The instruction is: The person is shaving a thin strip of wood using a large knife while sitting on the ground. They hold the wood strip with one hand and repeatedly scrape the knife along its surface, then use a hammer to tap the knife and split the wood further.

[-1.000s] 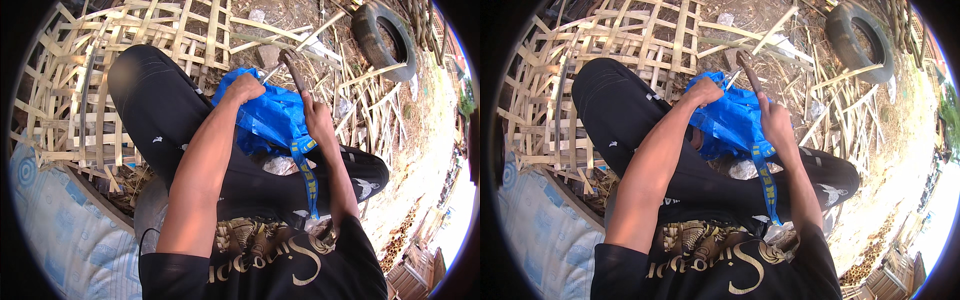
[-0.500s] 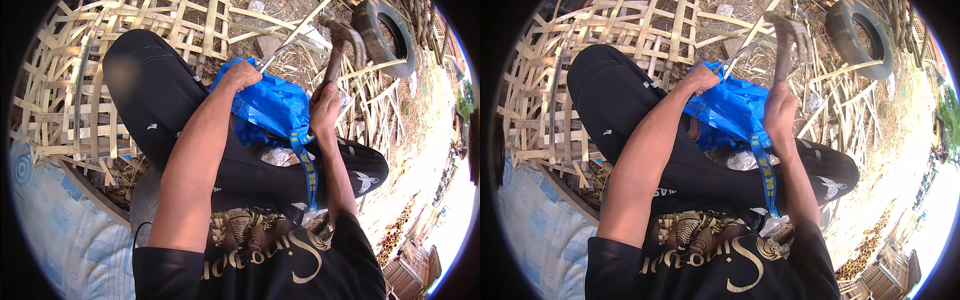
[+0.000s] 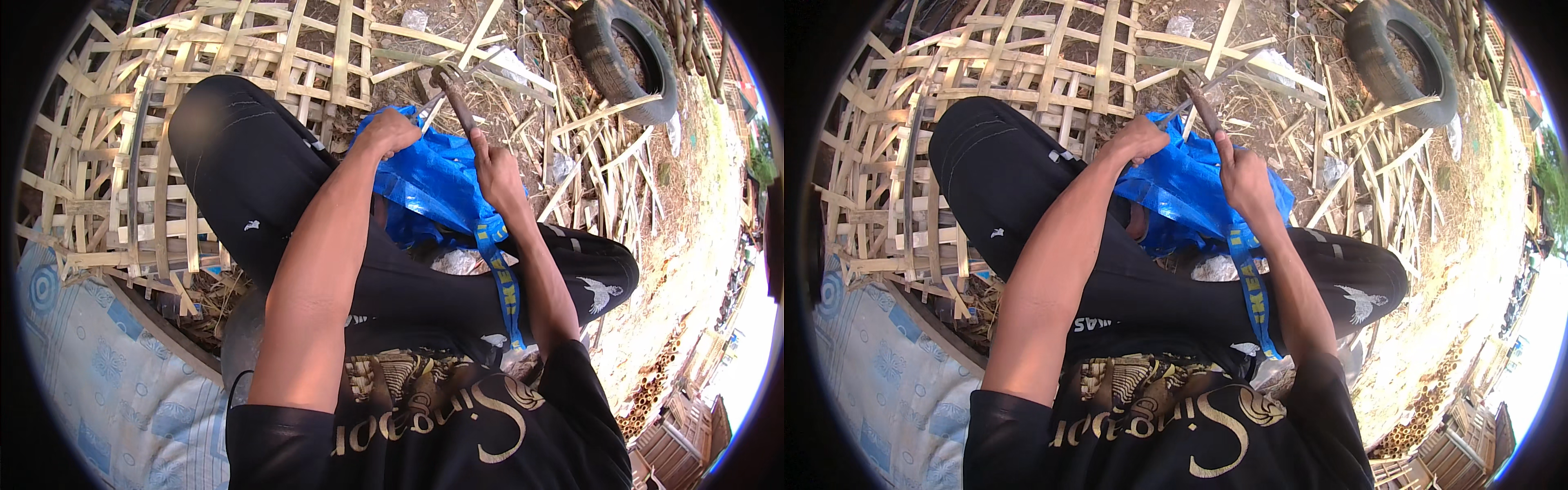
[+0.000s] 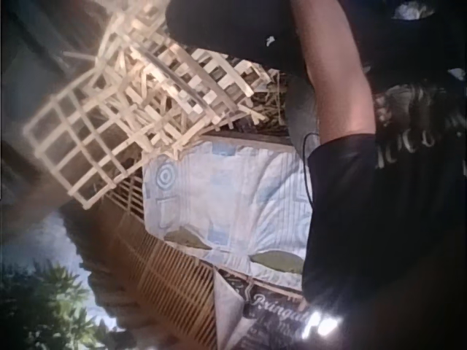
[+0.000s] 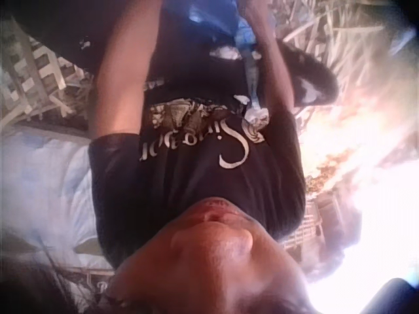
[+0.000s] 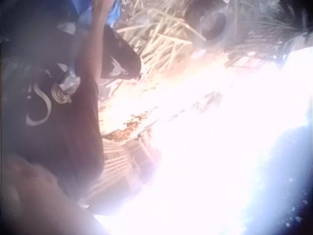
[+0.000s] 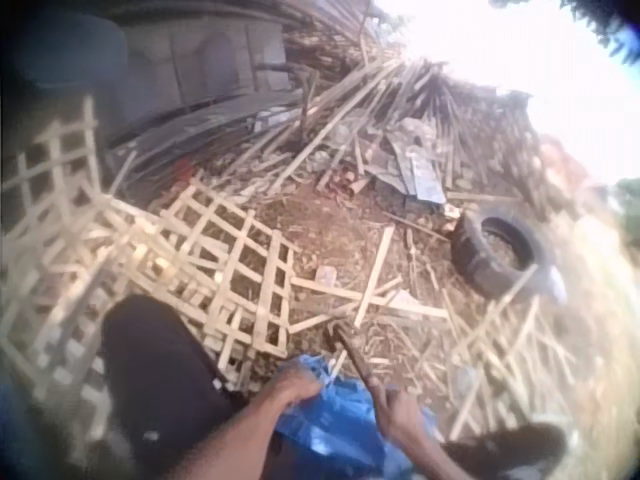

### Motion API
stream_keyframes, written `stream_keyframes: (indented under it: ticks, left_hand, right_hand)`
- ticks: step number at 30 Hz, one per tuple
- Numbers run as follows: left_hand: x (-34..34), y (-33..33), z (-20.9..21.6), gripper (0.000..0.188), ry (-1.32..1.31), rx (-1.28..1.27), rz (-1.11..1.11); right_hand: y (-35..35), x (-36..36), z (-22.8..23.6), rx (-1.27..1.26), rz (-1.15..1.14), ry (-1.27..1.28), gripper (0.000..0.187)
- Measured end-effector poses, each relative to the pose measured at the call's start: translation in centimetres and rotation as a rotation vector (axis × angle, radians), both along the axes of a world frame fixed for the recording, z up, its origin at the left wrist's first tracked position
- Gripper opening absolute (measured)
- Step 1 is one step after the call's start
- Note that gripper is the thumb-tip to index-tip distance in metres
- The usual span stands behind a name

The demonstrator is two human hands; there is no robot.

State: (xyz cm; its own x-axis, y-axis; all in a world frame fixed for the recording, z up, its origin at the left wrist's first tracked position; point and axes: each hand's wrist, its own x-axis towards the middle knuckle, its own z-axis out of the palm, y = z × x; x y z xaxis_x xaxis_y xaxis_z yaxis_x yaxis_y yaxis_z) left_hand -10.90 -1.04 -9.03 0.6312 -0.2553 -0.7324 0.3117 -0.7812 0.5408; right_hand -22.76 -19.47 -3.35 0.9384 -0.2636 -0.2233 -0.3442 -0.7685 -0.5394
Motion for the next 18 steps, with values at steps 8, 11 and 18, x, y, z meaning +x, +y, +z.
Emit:
stream_keyframes:
  ticks: [8,11,18]
  left_hand:
    - [0.2,0.2,0.0,0.028,-0.013,0.016,0.008]
    - [-0.1,0.9,-1.5,0.028,-0.100,0.005,-0.001]
    - [-0.2,1.0,-1.1,0.022,-0.073,0.014,-0.017]
  right_hand:
    - [0.1,0.0,-0.5,-0.062,-0.052,0.005,0.078]
    - [0.9,-0.2,3.1,0.113,-0.117,0.011,0.076]
    - [0.8,-0.8,1.9,0.066,-0.119,0.139,0.078]
